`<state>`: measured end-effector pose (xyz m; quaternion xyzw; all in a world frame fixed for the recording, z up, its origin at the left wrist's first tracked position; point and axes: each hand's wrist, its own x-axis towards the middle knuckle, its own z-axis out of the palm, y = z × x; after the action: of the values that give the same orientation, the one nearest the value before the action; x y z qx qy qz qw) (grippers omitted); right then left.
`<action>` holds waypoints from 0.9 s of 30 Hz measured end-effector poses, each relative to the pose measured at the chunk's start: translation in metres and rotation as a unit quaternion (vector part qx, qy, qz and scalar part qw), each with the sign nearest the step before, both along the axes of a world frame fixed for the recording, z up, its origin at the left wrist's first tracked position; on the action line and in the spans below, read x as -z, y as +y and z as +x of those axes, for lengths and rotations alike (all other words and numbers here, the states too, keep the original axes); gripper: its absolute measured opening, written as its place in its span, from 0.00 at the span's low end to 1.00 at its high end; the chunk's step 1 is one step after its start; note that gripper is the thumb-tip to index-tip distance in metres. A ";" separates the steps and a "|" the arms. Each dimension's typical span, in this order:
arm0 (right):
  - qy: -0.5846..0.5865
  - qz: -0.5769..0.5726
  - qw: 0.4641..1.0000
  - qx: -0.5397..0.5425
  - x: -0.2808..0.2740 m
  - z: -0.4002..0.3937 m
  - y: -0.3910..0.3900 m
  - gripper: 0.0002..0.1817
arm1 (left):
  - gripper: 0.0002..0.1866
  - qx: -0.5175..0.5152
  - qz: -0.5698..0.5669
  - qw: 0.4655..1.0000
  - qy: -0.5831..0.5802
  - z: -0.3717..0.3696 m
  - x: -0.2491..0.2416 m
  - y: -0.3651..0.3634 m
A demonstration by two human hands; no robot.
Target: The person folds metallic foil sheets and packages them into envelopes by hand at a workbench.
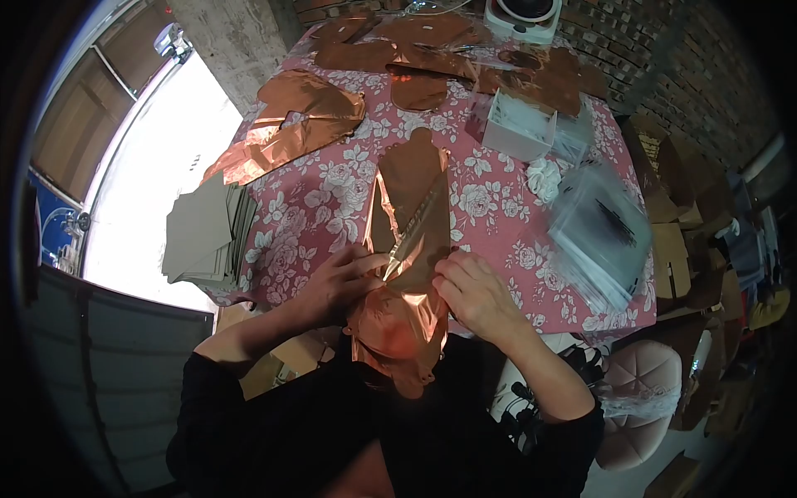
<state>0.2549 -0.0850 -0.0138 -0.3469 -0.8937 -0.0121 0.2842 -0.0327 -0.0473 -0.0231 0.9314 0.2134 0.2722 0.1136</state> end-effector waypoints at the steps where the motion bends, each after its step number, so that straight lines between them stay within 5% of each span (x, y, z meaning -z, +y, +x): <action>1: -0.003 -0.002 1.000 -0.015 -0.002 0.000 0.000 0.16 | 0.20 0.004 0.023 1.000 -0.011 0.000 0.000 0.002; 8: 0.046 -0.030 0.998 -0.009 0.004 -0.004 0.003 0.13 | 0.21 0.017 -0.013 0.999 -0.037 -0.003 0.007 0.005; 11: 0.170 -0.136 0.975 0.046 0.011 -0.005 0.007 0.14 | 0.15 -0.022 -0.132 0.986 -0.098 0.000 -0.005 0.009; 13: 0.215 -0.201 0.952 0.086 0.021 -0.008 0.011 0.10 | 0.05 -0.143 -0.252 0.957 -0.011 0.006 -0.010 0.011; 14: 0.260 -0.274 0.918 0.118 0.030 -0.010 0.016 0.04 | 0.06 -0.235 -0.473 0.847 -0.068 0.008 -0.016 0.012; 16: 0.338 -0.366 0.852 0.158 0.027 -0.017 0.022 0.07 | 0.08 -0.248 -0.464 0.845 -0.098 0.013 -0.006 0.024; 19: 0.328 -0.399 0.833 0.200 0.012 -0.022 0.026 0.08 | 0.10 -0.230 -0.489 0.815 -0.210 0.023 -0.009 0.027; 21: 0.297 -0.379 0.850 0.214 0.016 -0.020 0.030 0.09 | 0.12 -0.272 -0.408 0.861 -0.133 0.024 -0.016 0.031; 27: 0.243 -0.337 0.871 0.264 0.010 -0.027 0.033 0.10 | 0.11 -0.290 -0.464 0.824 -0.149 0.029 -0.024 0.034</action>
<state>0.2279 -0.0516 -0.0240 -0.6363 -0.6216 0.2997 0.3448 -0.0038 -0.0134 0.0009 0.6125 0.5548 0.2966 0.4786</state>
